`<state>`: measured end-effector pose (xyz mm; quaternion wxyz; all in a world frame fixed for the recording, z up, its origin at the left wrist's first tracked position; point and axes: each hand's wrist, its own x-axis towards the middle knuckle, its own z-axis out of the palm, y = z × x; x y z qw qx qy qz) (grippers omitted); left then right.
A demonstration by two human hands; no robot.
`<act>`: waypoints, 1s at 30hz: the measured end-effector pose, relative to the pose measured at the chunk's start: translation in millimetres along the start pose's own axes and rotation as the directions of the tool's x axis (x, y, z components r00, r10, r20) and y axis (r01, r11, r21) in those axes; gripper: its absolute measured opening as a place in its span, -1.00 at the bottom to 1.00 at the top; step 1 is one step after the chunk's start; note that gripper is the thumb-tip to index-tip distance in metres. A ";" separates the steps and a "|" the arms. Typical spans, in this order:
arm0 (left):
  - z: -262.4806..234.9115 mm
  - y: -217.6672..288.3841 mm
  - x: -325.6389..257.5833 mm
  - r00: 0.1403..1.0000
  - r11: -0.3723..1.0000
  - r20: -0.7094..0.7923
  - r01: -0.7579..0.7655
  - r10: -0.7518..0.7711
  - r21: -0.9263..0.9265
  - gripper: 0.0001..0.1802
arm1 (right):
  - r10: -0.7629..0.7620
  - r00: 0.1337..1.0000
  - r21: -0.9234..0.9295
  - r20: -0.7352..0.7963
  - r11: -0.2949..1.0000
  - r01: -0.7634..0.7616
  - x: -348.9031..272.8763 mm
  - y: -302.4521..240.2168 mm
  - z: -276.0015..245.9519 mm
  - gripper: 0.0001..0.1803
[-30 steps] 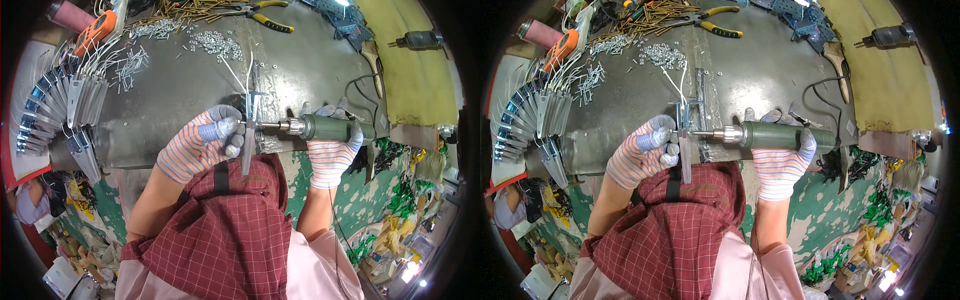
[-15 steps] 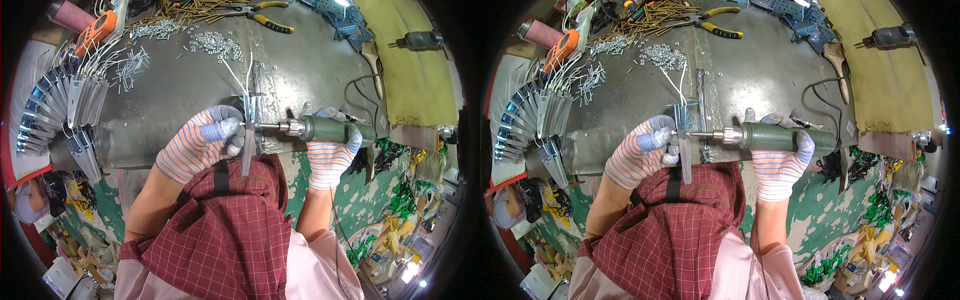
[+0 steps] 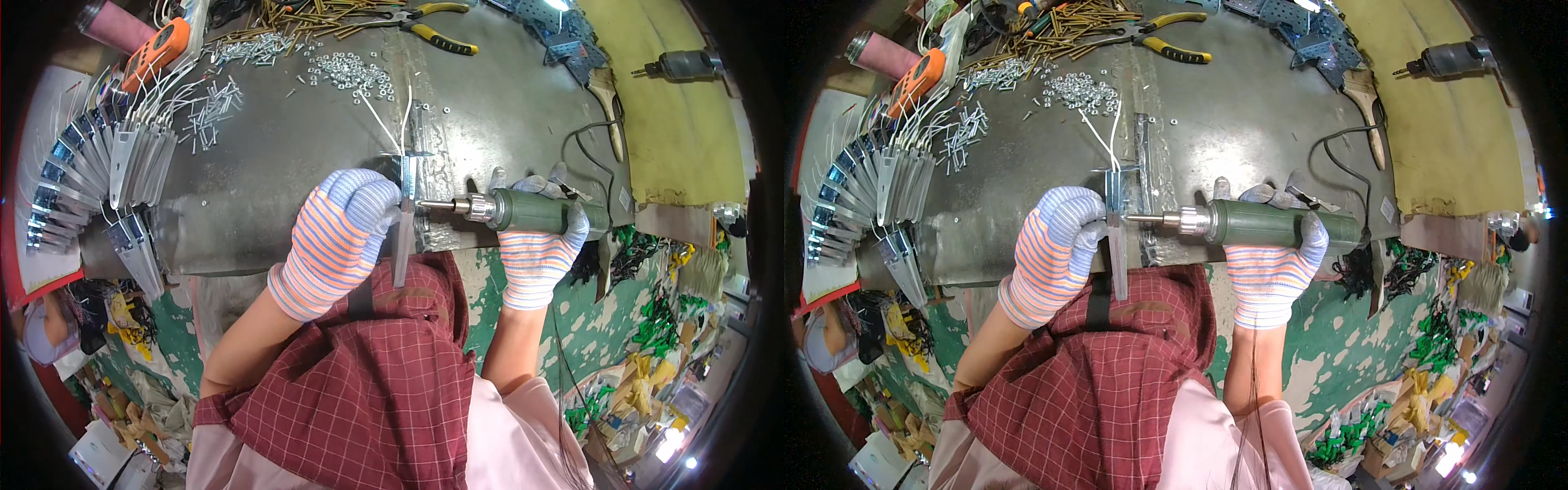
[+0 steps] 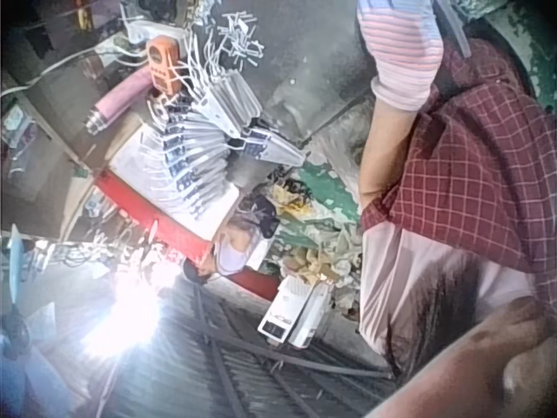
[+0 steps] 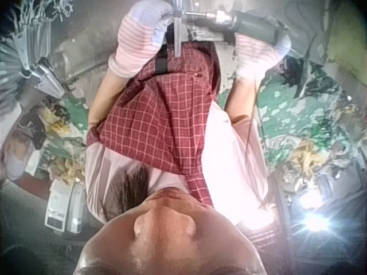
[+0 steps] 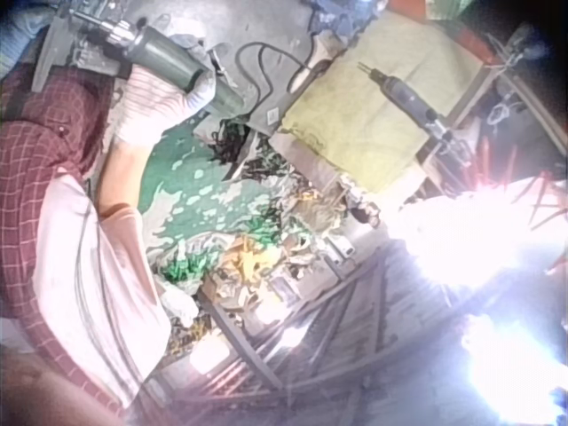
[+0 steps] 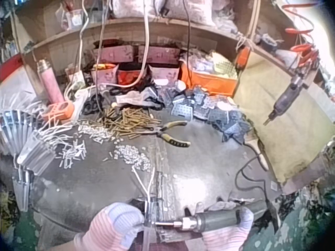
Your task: Assembling and securing metal brackets with wires and screws using an electric screwdriver.
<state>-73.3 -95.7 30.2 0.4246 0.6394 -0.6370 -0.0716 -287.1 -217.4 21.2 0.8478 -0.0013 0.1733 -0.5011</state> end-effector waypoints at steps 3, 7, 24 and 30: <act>-3.1 -3.7 2.5 0.996 0.990 0.054 -0.078 0.072 0.120 -0.85 | -0.002 1.000 -0.025 -0.002 1.000 0.002 -0.3 -0.9 0.1 -0.72; -6.0 -2.3 1.4 0.999 1.000 0.049 -0.009 0.008 0.028 -0.86 | -0.003 1.000 -0.046 -0.013 0.999 0.002 -1.7 -1.0 1.4 -0.71; -3.5 -15.3 -15.9 0.653 -0.582 0.699 0.459 -0.292 -0.671 -0.77 | -0.012 1.000 -0.093 0.017 0.996 0.013 1.6 0.0 -2.2 -0.46; -5.5 -15.7 -12.9 0.619 -0.515 0.717 0.521 -0.320 -0.680 -0.80 | 0.003 0.999 -0.046 -0.032 0.999 -0.005 1.3 1.0 -1.3 -0.72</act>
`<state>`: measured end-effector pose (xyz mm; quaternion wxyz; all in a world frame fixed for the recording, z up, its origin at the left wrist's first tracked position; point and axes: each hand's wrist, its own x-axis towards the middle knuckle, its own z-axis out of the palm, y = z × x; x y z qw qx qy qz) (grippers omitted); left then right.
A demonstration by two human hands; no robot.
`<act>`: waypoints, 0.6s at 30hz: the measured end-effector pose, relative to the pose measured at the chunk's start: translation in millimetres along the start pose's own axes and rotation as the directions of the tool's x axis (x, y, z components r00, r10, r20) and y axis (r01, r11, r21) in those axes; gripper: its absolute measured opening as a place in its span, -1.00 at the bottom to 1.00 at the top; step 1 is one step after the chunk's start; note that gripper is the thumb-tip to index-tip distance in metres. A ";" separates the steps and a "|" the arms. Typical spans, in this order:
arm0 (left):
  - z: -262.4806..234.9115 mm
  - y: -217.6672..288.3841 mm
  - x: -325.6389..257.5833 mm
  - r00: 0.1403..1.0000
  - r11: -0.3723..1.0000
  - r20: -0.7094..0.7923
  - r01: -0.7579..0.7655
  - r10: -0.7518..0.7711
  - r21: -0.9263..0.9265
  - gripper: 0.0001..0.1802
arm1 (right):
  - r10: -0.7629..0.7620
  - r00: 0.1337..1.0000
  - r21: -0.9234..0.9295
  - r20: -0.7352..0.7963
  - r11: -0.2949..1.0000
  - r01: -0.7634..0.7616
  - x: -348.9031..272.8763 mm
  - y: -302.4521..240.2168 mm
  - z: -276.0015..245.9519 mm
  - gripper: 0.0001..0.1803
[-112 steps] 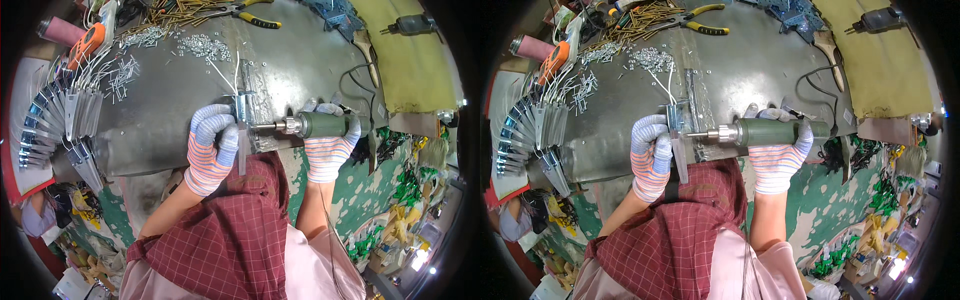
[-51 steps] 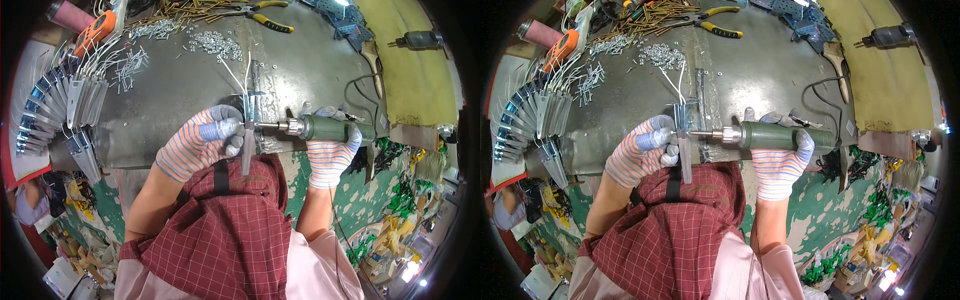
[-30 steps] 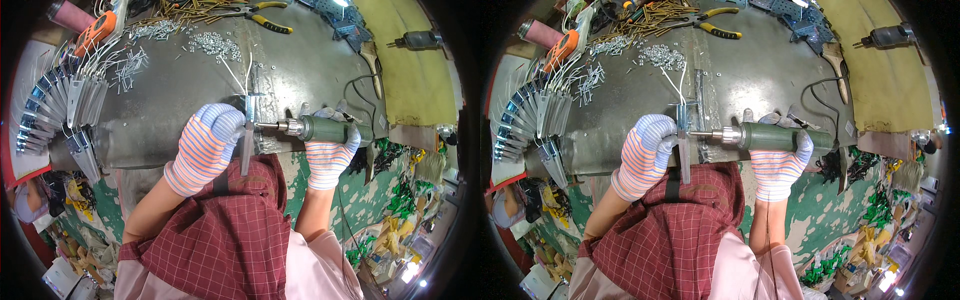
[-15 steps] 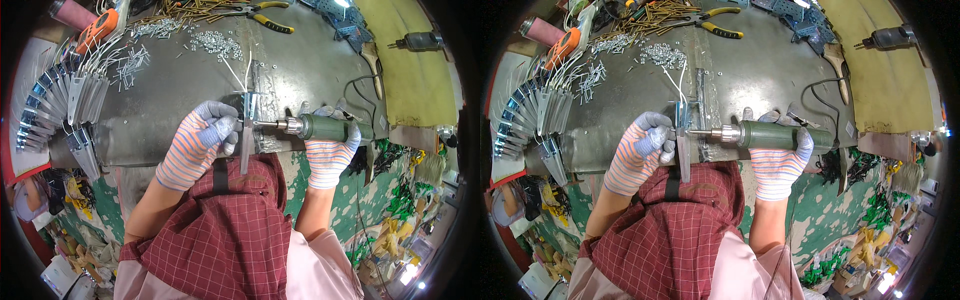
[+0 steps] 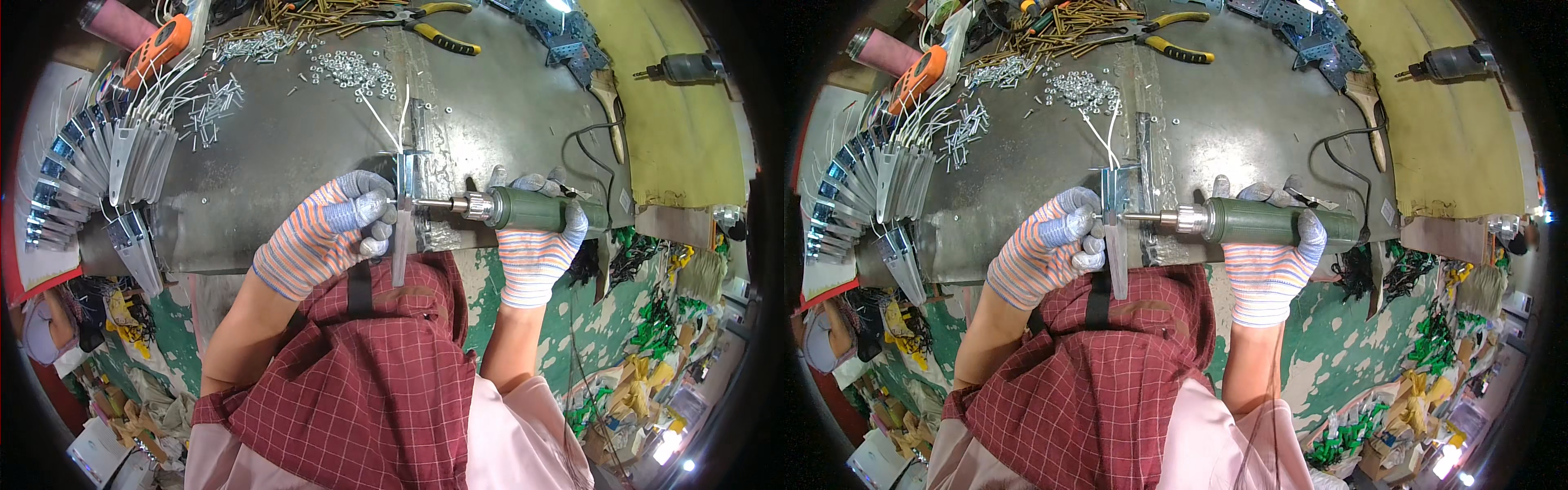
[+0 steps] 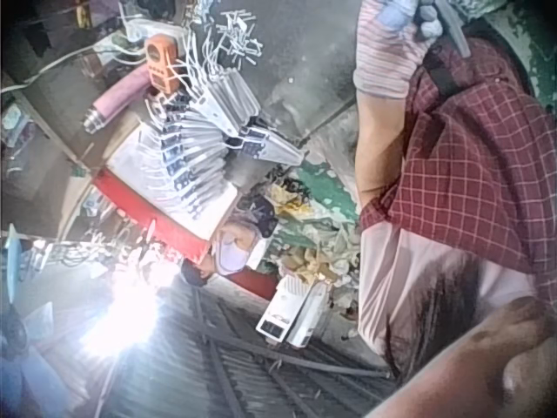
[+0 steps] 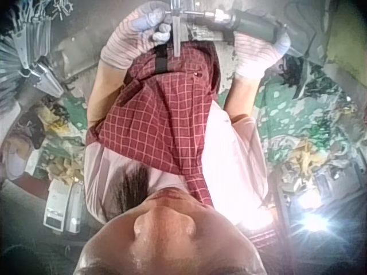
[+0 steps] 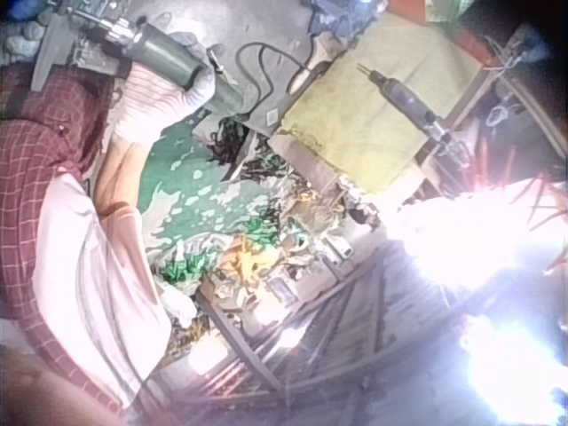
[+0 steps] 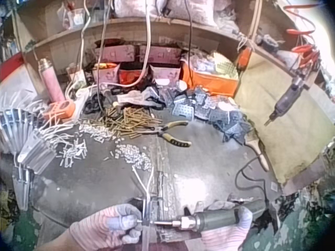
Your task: Assembling and securing metal brackets with wires and screws using an electric screwdriver.
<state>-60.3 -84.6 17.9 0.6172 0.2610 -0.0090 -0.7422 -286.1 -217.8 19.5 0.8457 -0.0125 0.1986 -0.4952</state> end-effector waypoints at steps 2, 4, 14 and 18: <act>2.5 0.1 0.3 1.000 1.000 -0.002 -0.016 0.016 0.027 -0.81 | -0.028 1.000 -0.014 -0.011 1.000 0.028 -0.4 1.7 0.7 -0.74; 5.8 -0.1 0.2 1.000 0.998 -0.003 -0.030 0.030 0.053 -0.82 | -0.031 0.999 -0.016 -0.012 0.999 0.030 -0.5 2.6 0.2 -0.74; 31.8 -35.6 -7.5 0.757 0.479 -0.110 -0.287 0.644 0.829 -0.88 | -0.081 0.995 -0.021 -0.058 0.997 0.080 -3.1 5.9 10.0 -0.75; 27.2 -47.9 3.3 0.582 0.205 -0.017 -0.259 0.813 0.944 -0.91 | -0.109 0.993 -0.025 0.038 0.994 0.110 -4.1 5.4 5.4 -0.59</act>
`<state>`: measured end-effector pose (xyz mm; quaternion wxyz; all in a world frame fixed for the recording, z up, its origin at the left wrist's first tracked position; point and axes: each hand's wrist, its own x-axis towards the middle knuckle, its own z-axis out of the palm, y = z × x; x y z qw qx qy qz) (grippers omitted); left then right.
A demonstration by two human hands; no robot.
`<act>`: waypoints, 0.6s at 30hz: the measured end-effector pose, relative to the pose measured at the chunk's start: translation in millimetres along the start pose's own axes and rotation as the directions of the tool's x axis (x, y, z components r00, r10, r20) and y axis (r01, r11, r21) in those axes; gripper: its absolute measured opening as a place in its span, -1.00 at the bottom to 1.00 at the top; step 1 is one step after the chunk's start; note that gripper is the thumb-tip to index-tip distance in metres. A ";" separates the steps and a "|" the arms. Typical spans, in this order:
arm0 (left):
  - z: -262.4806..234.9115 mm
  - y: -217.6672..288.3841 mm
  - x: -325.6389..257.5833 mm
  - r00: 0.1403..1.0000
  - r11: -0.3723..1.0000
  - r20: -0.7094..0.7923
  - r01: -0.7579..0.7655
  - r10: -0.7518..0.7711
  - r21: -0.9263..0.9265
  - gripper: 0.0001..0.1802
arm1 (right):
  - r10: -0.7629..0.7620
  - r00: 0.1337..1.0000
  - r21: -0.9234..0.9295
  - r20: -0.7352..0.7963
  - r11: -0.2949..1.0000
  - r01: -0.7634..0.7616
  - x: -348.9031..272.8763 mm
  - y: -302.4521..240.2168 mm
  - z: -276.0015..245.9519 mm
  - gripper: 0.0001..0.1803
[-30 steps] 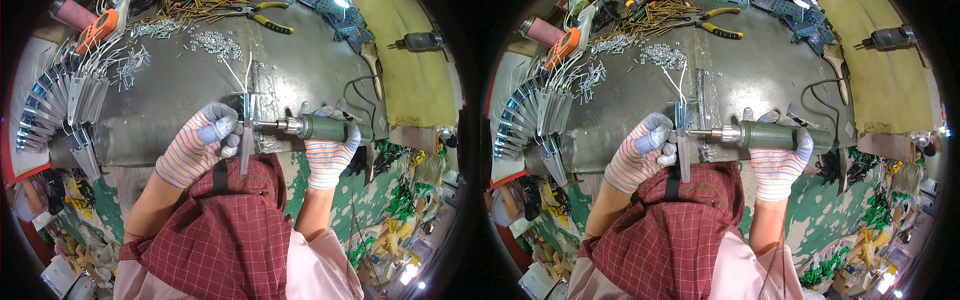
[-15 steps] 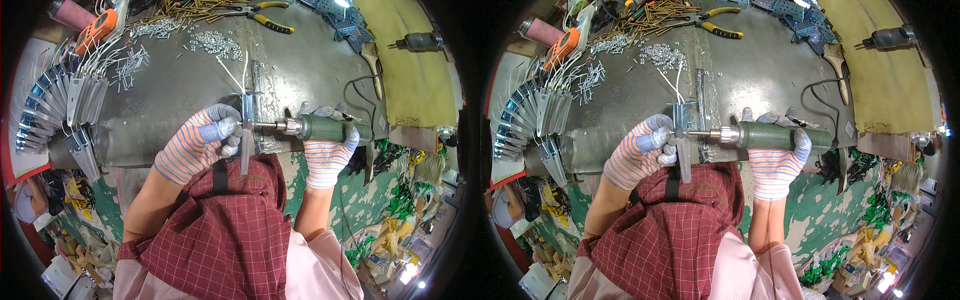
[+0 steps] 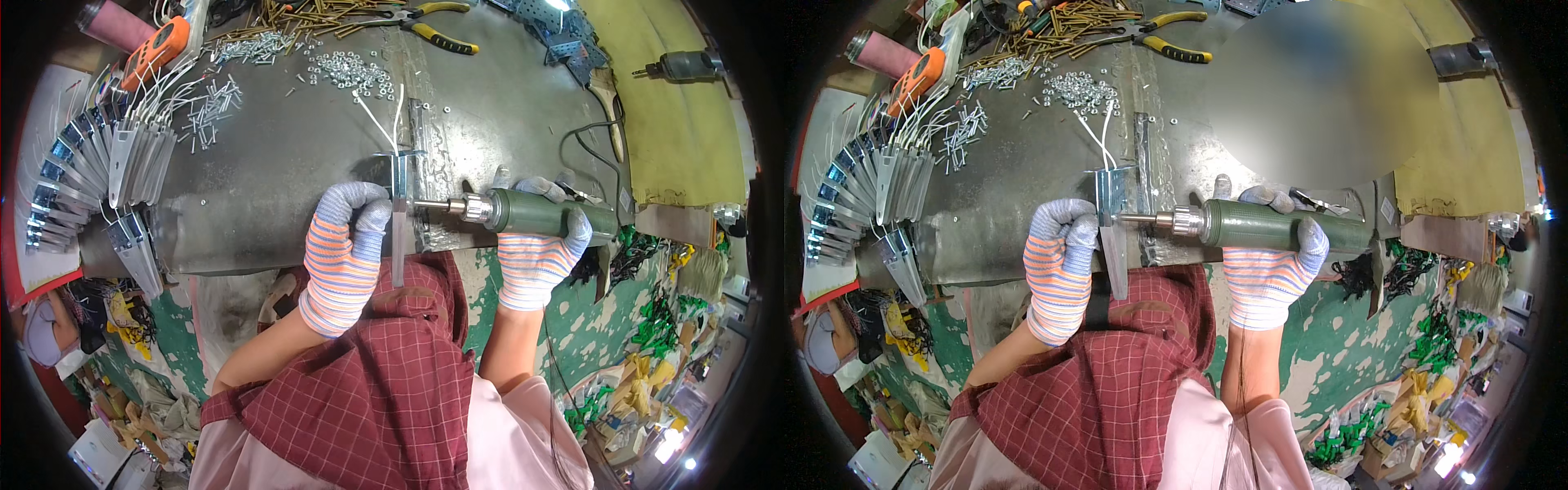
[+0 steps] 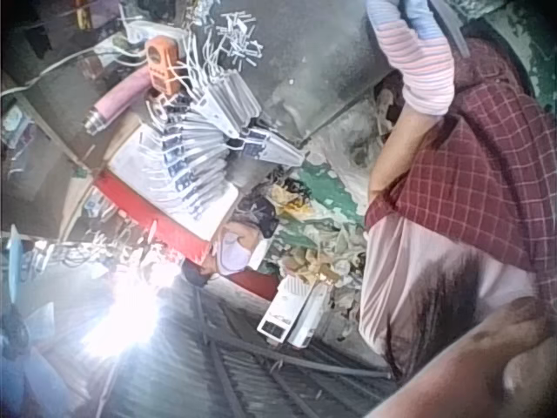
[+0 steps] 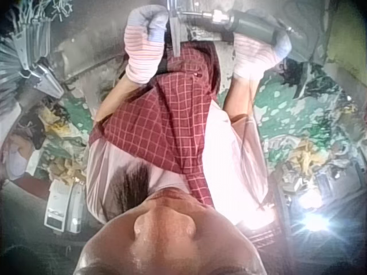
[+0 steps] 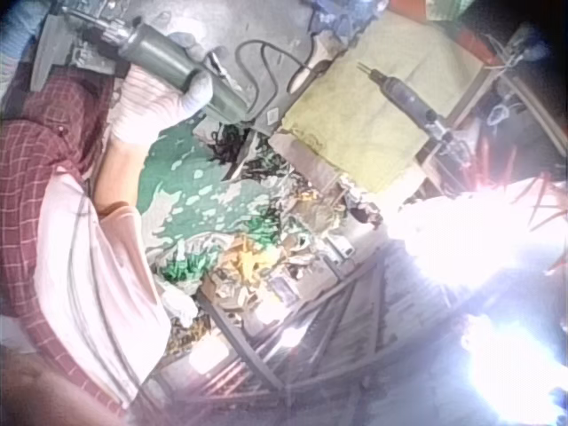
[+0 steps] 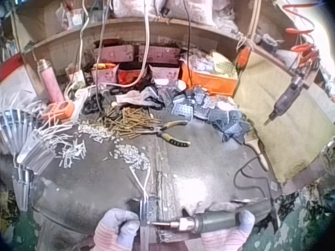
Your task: Assembling and securing metal brackets with wires and screws using an electric screwdriver.
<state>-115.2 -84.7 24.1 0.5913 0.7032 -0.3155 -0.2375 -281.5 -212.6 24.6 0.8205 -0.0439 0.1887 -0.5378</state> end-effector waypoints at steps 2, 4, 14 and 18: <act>2.8 -5.8 0.4 0.985 0.975 -0.035 -0.163 0.170 0.151 -0.93 | 0.002 0.997 0.020 0.082 1.000 -0.004 -0.5 -0.6 -1.3 -0.72; 3.6 -7.8 1.5 0.982 0.972 -0.029 -0.182 0.188 0.150 -0.90 | -0.026 0.995 0.012 0.096 1.000 0.025 -4.4 0.1 5.8 -0.71; -22.9 -2.2 -0.9 0.939 0.958 0.303 0.225 -0.165 -0.177 -0.47 | -0.026 0.999 -0.061 -0.030 0.998 0.024 3.3 -5.5 -6.2 -0.65; -30.4 -1.6 -0.7 0.917 0.942 0.340 0.282 -0.208 -0.183 -0.49 | -0.031 0.999 -0.058 -0.015 0.998 0.031 5.9 0.9 -7.9 -0.68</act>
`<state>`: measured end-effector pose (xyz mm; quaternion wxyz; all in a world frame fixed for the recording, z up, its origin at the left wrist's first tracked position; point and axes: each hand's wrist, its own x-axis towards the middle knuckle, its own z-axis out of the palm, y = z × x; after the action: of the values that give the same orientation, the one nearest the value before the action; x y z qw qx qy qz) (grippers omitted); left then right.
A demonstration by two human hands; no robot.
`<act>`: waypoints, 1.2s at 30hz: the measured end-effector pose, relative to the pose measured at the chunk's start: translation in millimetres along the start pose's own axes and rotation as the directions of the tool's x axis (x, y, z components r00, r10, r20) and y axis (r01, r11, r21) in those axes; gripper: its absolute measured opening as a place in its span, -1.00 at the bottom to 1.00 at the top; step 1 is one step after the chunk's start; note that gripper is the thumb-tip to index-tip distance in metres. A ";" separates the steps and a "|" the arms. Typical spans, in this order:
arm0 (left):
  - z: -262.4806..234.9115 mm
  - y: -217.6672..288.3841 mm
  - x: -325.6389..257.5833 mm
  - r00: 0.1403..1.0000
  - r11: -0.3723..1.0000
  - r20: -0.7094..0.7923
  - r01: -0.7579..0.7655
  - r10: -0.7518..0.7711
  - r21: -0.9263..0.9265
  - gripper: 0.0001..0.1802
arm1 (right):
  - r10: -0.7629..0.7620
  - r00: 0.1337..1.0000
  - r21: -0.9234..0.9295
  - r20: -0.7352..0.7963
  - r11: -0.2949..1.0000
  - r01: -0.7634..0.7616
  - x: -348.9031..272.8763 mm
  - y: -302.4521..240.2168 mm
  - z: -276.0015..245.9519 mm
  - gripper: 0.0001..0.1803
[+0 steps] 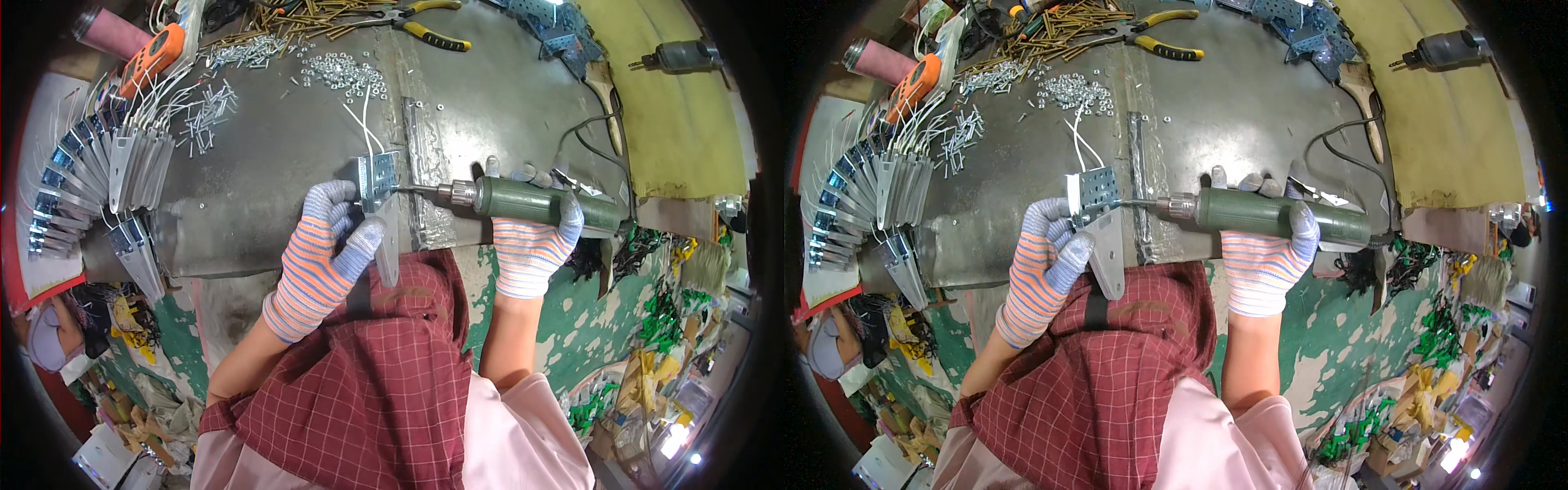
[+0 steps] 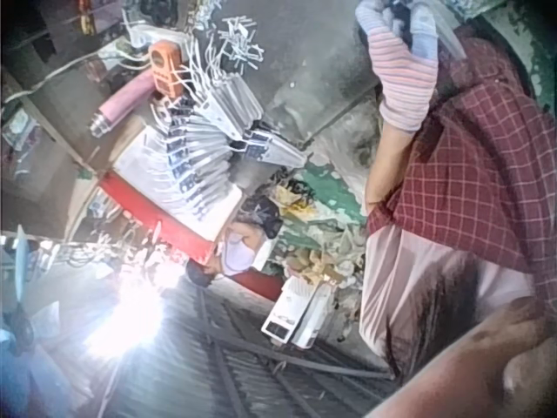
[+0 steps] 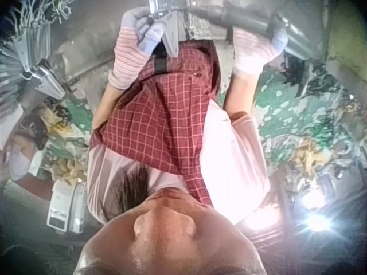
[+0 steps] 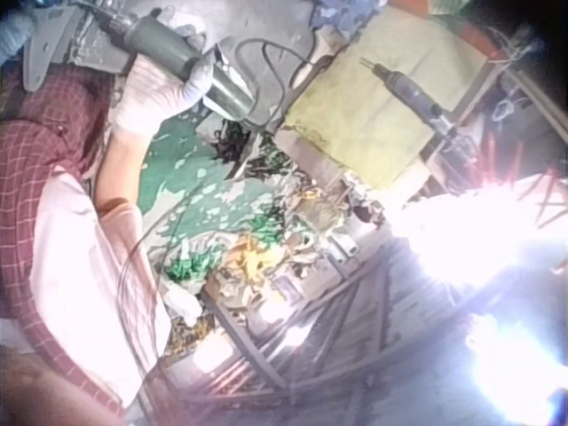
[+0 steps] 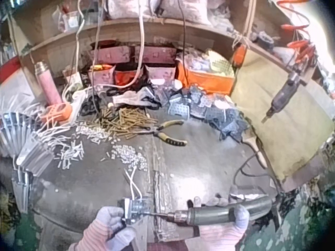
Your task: Assembling and securing metal brackets with wires and screws using an electric screwdriver.
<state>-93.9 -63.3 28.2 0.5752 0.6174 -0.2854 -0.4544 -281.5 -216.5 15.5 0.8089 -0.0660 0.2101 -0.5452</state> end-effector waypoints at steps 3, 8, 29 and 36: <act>-3.8 -1.6 0.9 1.000 0.999 -0.004 0.017 -0.017 0.030 -0.48 | 0.031 1.000 0.017 0.004 0.999 -0.031 4.2 5.7 5.1 -0.72; -5.7 1.5 8.1 0.998 0.990 0.039 0.036 -0.041 0.138 -0.48 | 0.050 0.999 0.033 0.004 0.998 -0.050 10.5 7.5 6.5 -0.75; -14.6 -26.6 -0.3 0.880 0.889 0.213 -0.449 0.424 0.088 -0.76 | 0.182 0.982 0.362 0.058 0.913 -0.191 -24.3 -18.5 24.3 -0.77; 1.5 1.1 3.4 0.917 0.895 0.170 -0.391 0.360 0.214 -0.76 | 0.191 0.982 0.285 0.001 0.941 -0.183 -8.5 -24.7 6.4 -0.66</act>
<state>-93.6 -67.2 28.6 0.5529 0.5865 -0.4886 -0.3340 -302.7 -219.4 31.8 0.8552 0.0784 0.1460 -0.4911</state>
